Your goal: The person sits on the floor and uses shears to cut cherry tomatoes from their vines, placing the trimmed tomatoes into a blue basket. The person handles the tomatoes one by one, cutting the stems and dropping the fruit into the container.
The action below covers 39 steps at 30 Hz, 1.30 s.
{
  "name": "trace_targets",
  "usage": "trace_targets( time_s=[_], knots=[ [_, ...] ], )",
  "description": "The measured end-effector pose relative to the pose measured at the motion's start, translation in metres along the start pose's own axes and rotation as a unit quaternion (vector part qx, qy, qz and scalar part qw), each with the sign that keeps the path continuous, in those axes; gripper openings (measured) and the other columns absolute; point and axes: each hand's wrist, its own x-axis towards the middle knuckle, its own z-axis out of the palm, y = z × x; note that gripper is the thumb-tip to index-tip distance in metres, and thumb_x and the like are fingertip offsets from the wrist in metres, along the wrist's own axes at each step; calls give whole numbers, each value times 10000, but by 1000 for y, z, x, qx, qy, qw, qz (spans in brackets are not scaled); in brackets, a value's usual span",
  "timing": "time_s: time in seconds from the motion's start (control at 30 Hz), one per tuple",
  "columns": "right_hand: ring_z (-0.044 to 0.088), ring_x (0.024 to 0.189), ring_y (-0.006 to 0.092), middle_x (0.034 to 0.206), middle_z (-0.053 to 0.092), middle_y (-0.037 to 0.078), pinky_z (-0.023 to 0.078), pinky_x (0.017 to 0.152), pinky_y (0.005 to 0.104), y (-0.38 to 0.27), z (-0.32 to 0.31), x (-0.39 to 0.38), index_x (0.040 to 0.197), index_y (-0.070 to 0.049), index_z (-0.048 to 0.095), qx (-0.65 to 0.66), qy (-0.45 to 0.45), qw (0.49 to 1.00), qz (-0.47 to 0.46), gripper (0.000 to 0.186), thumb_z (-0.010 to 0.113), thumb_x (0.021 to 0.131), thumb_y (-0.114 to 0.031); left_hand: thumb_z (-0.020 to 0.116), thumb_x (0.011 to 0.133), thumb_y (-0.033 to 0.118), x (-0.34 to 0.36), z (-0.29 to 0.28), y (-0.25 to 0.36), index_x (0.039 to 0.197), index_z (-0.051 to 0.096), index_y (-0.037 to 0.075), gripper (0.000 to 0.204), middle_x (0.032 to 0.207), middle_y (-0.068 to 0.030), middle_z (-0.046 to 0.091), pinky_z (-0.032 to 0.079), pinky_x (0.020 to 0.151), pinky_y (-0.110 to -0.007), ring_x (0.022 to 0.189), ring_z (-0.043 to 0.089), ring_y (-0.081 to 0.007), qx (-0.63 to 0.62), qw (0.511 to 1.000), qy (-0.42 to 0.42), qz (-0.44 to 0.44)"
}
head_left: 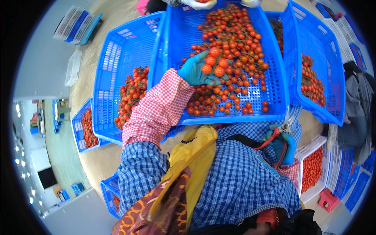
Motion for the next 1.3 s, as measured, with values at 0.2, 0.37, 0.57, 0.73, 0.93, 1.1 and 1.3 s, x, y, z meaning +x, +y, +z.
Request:
trace_targets(
  time_s=[0.2,0.37,0.57,0.73,0.93,1.1,1.3],
  knots=[
    [562,894,287,961,583,165,443,835,438,4,-1,4,1181,69,451,11,-16,1000,-2,556,486,831,-362,542,888,345,-98,-15,29,1253,440,35,489,1061,-102,577,491,752,-318,883,583,-195,390,790,292,373],
    [568,870,282,948,584,169,459,809,436,4,2,4,1171,69,461,3,15,1000,-23,530,487,835,-341,610,828,317,-218,-77,72,1186,501,12,483,1065,-206,607,474,809,-435,985,589,-362,647,284,647,288],
    [574,866,282,920,585,173,455,833,426,0,2,-1,1144,74,476,-3,7,1000,-10,537,505,813,-346,640,762,317,-220,-90,73,1203,511,46,533,1170,-218,546,429,908,-429,1100,523,-356,704,139,690,-94],
    [578,853,289,930,583,177,465,816,442,-1,-1,2,1145,64,478,1,20,1000,-8,536,507,810,-354,577,750,19,-81,-47,74,1190,542,97,448,1171,-153,548,440,906,-379,1071,527,-312,818,269,390,325],
    [590,864,307,913,597,184,458,839,441,3,-6,-1,1155,65,477,24,35,999,-7,535,504,807,-341,693,699,135,51,-68,21,1263,447,165,616,1165,-159,503,444,886,-429,1046,531,-346,906,343,212,-126],
    [594,851,304,895,601,176,464,832,431,-4,-14,-6,1140,77,480,15,33,999,-35,529,498,804,-331,718,700,391,30,-67,40,1199,503,88,623,1108,-126,569,483,793,-399,928,590,-265,824,466,307,-95],
    [601,844,287,902,599,171,479,817,418,-3,-1,3,1138,69,485,15,14,1000,-2,496,501,809,-303,598,833,417,18,-29,14,1253,478,99,540,1148,-33,546,480,752,-330,959,551,-148,392,852,345,-27]
  ],
)
